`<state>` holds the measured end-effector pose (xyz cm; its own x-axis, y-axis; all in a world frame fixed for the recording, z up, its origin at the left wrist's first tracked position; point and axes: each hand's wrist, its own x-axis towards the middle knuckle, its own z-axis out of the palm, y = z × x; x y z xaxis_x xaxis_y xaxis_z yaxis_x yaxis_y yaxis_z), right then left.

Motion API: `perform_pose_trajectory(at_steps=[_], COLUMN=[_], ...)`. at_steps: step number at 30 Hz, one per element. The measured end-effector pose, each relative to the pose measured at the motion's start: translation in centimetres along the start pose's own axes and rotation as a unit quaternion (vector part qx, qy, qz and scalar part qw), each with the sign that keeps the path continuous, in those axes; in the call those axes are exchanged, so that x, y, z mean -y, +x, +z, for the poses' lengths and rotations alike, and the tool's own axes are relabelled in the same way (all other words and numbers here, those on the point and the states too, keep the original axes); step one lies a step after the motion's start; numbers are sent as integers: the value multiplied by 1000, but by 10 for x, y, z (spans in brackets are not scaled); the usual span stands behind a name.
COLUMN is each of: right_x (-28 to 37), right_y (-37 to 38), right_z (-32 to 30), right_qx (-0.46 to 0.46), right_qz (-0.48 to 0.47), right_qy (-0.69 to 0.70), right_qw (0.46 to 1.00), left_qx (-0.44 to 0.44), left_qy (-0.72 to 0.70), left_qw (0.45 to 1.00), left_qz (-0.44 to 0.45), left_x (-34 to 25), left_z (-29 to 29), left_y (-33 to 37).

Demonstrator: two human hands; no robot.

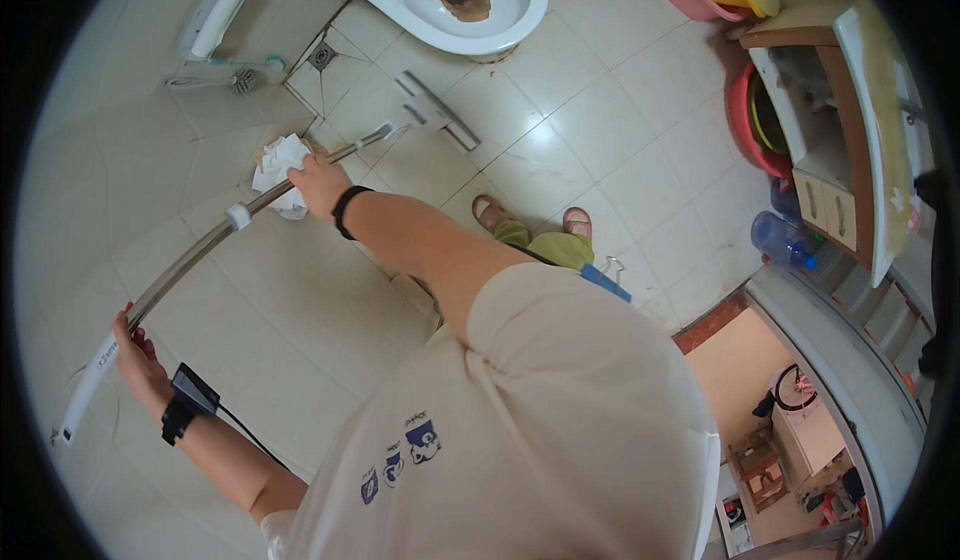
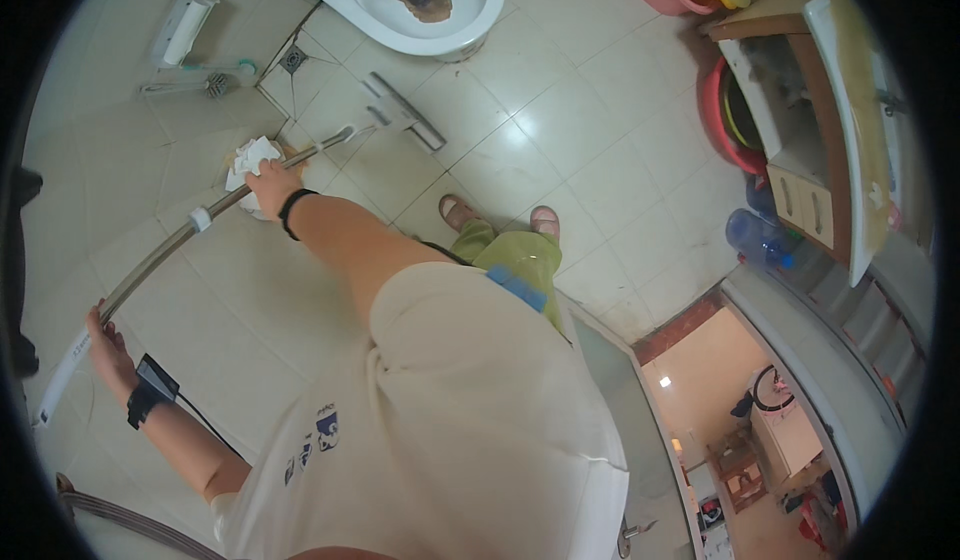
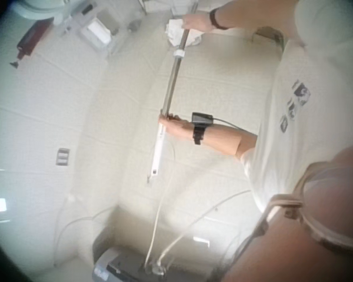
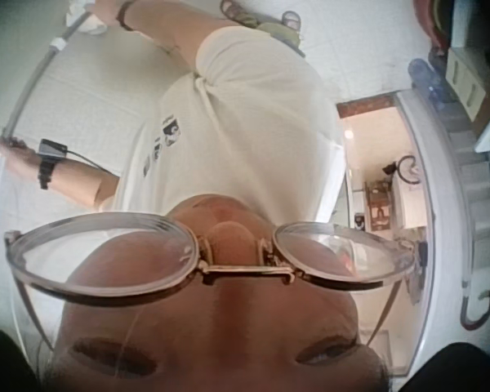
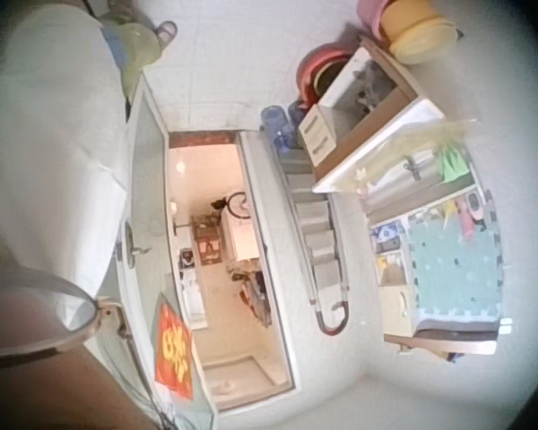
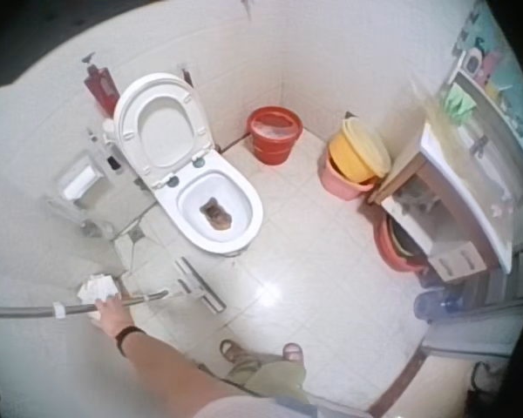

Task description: The person washes a large translucent plastic sheet in a bathroom sink, repeatedly wetting, rubbing, and rinsing it with both hands. The sheet is lifted and repositioned several times to cover different areas.

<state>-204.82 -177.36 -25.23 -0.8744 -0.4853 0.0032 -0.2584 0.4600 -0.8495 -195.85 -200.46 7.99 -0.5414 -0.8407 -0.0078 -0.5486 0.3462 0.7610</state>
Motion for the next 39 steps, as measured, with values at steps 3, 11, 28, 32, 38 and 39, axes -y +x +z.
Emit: perform_pose_trajectory(at_steps=[3, 11, 28, 32, 38, 39], right_x=[-39, -147, -310, -319, -328, -330], right_y=[-30, -126, -430, -520, -595, -601], right_z=[-18, -176, -589, -668, -712, -717], right_qx=[101, 147, -211, -326, -428, -433], right_qz=[11, 247, 321, 387, 435, 452], right_qy=[-9, -124, -163, -225, -225, -211], right_qw=[995, 950, 909, 832, 760, 751], left_qx=[-142, -244, 301, 414, 537, 565], left_qy=[-34, -138, -288, -230, -166, -146], left_qw=[982, 950, 908, 860, 768, 750], left_qz=[-116, -139, 44, 192, 307, 311], left_x=[55, 117, -199, -288, -387, -400], left_z=[-20, 35, 486, 562, 626, 636], left_y=[43, 33, -305, -411, -541, -560])
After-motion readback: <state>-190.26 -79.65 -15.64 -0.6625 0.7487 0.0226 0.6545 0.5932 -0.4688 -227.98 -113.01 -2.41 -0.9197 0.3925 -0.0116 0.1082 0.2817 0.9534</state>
